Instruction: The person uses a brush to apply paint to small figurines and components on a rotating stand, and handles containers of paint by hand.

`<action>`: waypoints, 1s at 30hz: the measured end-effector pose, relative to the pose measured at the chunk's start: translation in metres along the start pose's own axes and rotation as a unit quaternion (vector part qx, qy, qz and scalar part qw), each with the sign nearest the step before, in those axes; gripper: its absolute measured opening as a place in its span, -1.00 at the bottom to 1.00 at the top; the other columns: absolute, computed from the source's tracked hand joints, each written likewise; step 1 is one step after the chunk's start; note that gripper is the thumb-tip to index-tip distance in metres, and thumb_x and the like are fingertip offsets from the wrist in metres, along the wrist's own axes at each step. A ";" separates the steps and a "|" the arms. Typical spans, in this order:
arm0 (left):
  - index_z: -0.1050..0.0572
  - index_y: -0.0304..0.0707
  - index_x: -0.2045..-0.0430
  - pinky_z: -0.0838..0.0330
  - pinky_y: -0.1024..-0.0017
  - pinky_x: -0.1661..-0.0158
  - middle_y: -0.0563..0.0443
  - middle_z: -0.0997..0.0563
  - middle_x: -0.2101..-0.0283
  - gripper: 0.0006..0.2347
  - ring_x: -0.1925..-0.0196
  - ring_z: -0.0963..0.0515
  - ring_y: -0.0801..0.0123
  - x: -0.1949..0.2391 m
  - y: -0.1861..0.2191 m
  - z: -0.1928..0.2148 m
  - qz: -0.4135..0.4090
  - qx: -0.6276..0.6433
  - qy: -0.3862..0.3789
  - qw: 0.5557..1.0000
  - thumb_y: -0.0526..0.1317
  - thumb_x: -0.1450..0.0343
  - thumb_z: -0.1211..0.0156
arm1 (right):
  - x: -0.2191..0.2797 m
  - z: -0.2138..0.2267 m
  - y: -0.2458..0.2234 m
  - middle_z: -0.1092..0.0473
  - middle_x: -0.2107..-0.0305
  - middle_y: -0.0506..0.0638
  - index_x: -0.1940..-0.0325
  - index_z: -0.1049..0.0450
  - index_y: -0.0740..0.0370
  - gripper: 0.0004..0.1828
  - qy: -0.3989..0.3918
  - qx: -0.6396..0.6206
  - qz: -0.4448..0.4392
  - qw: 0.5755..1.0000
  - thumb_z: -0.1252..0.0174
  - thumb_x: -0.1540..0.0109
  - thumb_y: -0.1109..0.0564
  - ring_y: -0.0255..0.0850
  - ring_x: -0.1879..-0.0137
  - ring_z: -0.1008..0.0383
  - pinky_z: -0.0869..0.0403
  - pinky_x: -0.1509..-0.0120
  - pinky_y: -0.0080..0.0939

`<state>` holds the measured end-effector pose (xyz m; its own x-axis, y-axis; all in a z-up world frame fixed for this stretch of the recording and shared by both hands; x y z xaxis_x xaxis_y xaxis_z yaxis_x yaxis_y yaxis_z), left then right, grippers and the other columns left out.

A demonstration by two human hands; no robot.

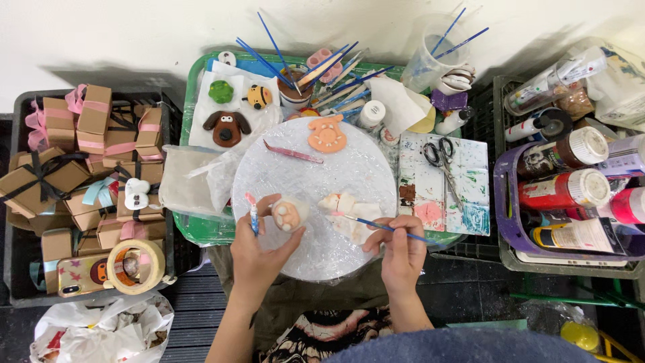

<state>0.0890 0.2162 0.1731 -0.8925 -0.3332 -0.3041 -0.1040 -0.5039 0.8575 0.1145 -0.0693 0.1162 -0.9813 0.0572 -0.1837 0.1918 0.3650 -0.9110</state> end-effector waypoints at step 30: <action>-0.37 -0.48 0.05 -0.55 0.46 0.14 -0.12 -0.59 0.04 -0.45 0.17 -0.62 0.36 0.005 0.019 -0.014 -0.051 0.035 -0.008 0.998 -0.25 -0.20 -0.60 | 0.004 -0.008 0.015 -0.46 0.04 0.25 -0.04 -0.26 0.24 -0.86 -0.023 -0.013 -0.026 0.999 0.08 -0.48 0.12 -0.17 0.32 -0.52 -0.38 0.28 -0.29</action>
<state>0.0888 0.1937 0.1817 -0.8829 -0.2701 -0.3841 -0.2240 -0.4765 0.8501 0.1138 -0.0561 0.1048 -0.9881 -0.0057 -0.1540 0.1395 0.3905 -0.9099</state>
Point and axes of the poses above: each hand's wrist, its own x-axis away from the middle knuckle, its own z-axis out of the back of the hand, y = z × x, the point moved 10 cm from there along -x, towards the middle knuckle
